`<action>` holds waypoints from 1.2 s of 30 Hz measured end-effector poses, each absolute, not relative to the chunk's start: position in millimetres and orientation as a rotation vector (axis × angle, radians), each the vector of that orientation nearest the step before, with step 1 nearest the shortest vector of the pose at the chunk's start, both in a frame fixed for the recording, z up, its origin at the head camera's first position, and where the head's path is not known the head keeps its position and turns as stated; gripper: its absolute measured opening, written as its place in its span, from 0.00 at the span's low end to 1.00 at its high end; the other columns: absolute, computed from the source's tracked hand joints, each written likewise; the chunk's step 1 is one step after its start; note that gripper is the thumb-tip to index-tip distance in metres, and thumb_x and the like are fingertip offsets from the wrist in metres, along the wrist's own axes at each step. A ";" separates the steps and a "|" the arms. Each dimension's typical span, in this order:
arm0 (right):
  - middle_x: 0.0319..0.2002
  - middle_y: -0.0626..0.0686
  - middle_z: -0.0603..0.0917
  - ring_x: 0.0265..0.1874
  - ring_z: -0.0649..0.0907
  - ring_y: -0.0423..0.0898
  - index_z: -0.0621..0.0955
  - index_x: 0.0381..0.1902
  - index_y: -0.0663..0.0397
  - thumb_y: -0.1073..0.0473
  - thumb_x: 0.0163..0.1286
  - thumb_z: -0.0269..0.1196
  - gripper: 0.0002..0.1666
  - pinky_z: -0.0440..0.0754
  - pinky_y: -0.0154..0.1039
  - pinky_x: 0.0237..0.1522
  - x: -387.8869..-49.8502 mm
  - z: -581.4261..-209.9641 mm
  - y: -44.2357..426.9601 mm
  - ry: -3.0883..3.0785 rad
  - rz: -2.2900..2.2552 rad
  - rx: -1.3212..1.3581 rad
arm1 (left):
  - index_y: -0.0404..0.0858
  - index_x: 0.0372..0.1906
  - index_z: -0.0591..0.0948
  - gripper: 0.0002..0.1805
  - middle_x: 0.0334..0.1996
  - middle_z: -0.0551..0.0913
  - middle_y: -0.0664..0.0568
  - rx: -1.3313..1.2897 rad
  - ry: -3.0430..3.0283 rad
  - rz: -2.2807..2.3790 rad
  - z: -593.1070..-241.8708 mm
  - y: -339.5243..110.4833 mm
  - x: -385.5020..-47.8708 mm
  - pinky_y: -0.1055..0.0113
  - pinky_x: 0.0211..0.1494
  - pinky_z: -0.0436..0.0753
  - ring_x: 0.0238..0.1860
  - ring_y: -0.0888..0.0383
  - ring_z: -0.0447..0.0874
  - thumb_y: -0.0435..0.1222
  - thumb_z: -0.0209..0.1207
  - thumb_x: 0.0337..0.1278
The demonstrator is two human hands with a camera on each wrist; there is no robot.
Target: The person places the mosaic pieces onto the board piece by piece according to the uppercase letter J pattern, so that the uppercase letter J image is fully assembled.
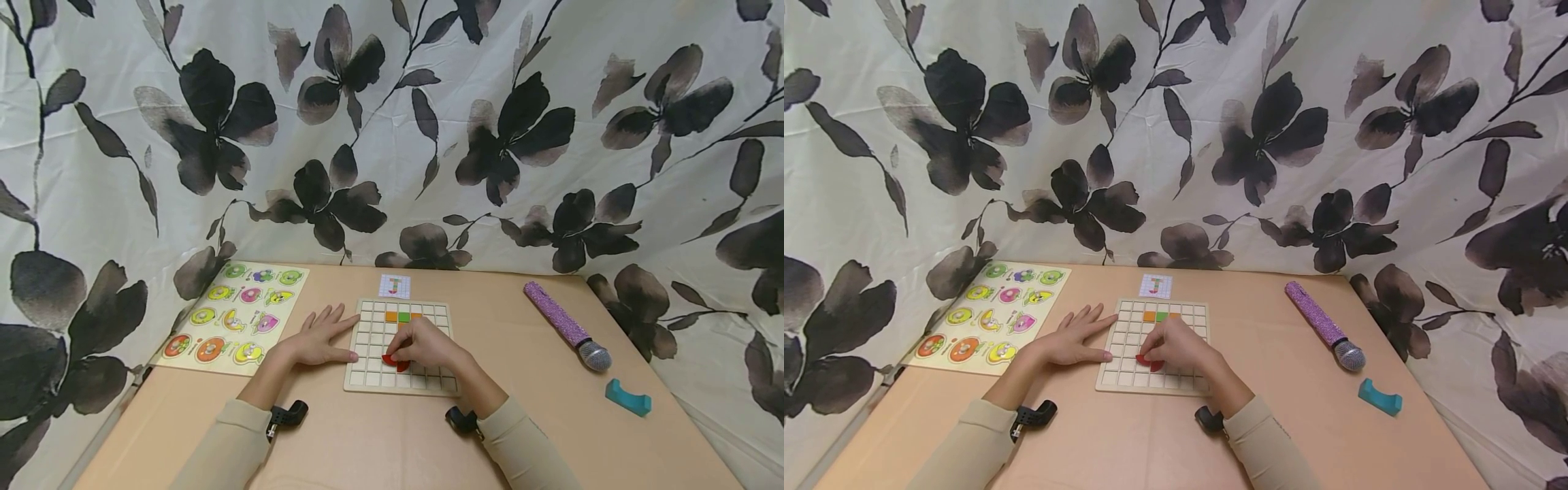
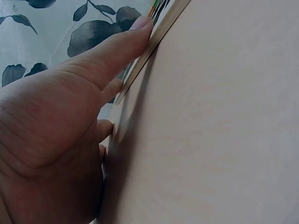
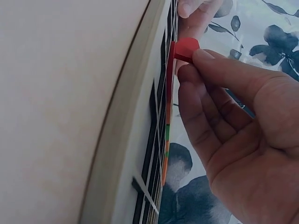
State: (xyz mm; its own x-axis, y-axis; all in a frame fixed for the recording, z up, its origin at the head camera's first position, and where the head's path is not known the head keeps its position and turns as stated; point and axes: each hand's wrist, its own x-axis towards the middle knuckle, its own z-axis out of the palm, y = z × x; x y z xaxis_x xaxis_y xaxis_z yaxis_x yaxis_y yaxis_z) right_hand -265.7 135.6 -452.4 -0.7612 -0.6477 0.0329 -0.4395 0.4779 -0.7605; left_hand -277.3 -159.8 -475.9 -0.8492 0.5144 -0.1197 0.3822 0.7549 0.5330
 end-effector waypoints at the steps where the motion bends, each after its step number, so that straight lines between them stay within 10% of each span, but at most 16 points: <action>1: 0.35 0.49 0.91 0.32 0.85 0.39 0.93 0.36 0.53 0.68 0.64 0.73 0.06 0.87 0.33 0.36 -265.6 -452.5 135.7 2.465 -1.153 -0.930 | 0.53 0.83 0.61 0.50 0.85 0.42 0.37 0.702 2.695 0.736 -476.1 -159.8 -277.3 0.31 0.81 0.32 0.85 0.34 0.31 0.64 0.66 0.59; 36: 0.32 0.43 0.90 0.31 0.85 0.37 0.93 0.35 0.52 0.65 0.65 0.74 0.03 0.84 0.32 0.35 -264.0 -456.3 136.0 2.484 -1.062 -0.904 | 0.54 0.83 0.60 0.50 0.85 0.41 0.38 0.702 2.696 0.724 -477.5 -159.7 -277.8 0.32 0.81 0.31 0.85 0.34 0.31 0.64 0.65 0.60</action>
State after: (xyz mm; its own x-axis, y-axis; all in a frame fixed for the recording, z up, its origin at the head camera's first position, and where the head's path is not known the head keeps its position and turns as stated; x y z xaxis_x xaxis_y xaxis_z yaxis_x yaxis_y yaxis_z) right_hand -264.0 136.0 -456.3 -0.7602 -0.6494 -0.0203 -0.4339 0.5306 -0.7281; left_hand -277.8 -159.7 -477.5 -0.8486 0.5145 -0.1228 0.3837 0.7586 0.5265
